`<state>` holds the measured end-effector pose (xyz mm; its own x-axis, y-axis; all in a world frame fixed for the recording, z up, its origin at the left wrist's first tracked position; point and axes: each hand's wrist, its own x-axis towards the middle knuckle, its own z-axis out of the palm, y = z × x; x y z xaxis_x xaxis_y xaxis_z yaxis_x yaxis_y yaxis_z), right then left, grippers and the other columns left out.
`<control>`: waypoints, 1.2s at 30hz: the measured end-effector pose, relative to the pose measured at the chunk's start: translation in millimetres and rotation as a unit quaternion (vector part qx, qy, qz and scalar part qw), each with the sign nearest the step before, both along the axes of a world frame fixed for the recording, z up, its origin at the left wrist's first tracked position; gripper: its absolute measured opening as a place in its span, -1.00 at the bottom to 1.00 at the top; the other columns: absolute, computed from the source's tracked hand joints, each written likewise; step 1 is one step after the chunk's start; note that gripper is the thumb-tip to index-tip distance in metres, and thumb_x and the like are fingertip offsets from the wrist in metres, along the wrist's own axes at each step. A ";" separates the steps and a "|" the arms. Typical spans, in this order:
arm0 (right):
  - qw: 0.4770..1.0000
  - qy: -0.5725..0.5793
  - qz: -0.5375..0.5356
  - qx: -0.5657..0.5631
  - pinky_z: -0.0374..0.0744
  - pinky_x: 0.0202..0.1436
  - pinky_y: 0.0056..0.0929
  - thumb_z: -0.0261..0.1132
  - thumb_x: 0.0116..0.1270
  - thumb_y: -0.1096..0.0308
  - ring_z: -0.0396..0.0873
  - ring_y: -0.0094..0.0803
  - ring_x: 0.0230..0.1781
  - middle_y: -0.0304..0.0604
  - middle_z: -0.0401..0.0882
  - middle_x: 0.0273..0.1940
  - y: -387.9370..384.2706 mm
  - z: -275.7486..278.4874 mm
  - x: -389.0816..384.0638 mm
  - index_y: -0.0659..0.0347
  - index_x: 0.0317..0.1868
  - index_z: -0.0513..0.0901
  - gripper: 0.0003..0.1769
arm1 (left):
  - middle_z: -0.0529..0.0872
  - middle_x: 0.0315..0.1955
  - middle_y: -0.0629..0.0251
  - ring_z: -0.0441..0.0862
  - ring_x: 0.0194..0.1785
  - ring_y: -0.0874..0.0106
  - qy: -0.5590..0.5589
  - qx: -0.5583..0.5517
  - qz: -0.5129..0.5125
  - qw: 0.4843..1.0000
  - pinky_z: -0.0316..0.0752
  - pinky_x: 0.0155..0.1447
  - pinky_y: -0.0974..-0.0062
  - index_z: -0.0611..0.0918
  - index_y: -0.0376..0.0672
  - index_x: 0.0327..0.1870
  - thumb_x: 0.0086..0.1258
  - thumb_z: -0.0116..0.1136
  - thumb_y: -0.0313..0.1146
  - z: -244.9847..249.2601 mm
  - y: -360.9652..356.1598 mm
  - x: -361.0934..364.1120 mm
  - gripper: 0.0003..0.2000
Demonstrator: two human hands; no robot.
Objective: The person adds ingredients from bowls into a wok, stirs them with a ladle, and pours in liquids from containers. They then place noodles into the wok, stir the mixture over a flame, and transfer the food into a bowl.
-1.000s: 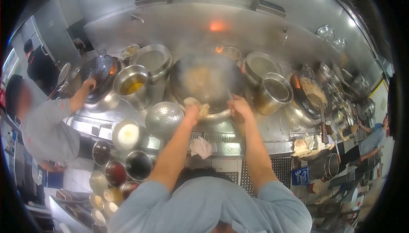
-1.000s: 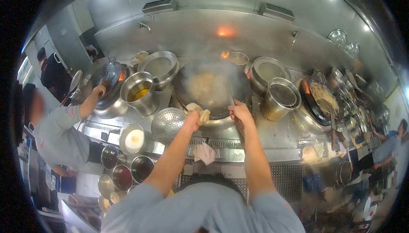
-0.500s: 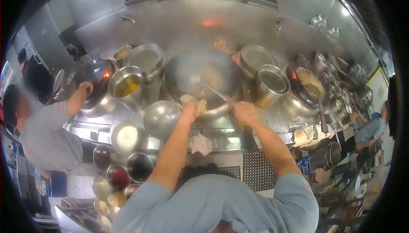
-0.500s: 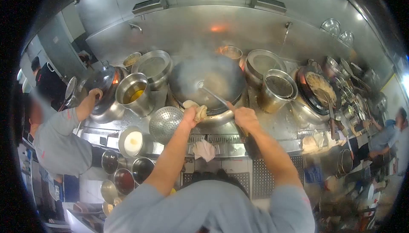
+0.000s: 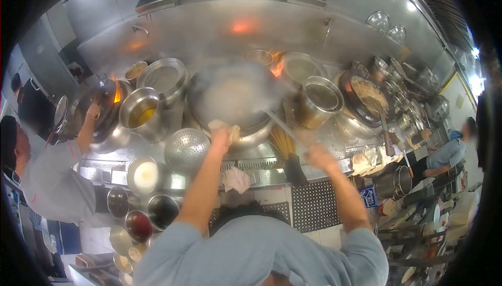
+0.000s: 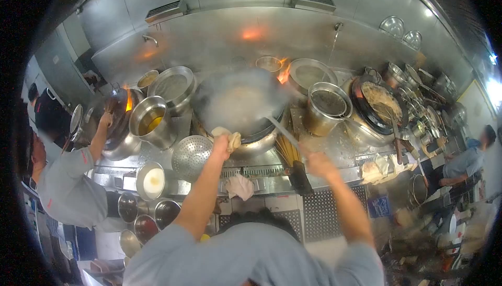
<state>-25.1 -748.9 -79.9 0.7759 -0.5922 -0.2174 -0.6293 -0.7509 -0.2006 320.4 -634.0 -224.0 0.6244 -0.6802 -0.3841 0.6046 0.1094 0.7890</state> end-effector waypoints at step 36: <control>0.910 -0.230 -0.108 0.328 0.52 -0.56 -0.31 0.09 0.23 0.44 0.53 -0.31 -0.65 -0.02 0.63 -0.29 28.8 7.8 147.3 0.14 0.53 0.04 -0.18 | 0.57 -0.01 0.03 0.69 -0.10 0.15 -0.067 0.038 0.077 0.994 0.68 -0.16 0.17 0.35 -0.31 0.21 0.42 -0.04 -0.41 -39.2 -8.2 17.6 -0.63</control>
<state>122.3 -720.1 -72.1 0.7547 -0.6016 -0.2618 -0.4847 -0.2423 -0.8405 338.1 -642.2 -263.2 0.7677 -0.5449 -0.3371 0.4738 0.1286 0.8712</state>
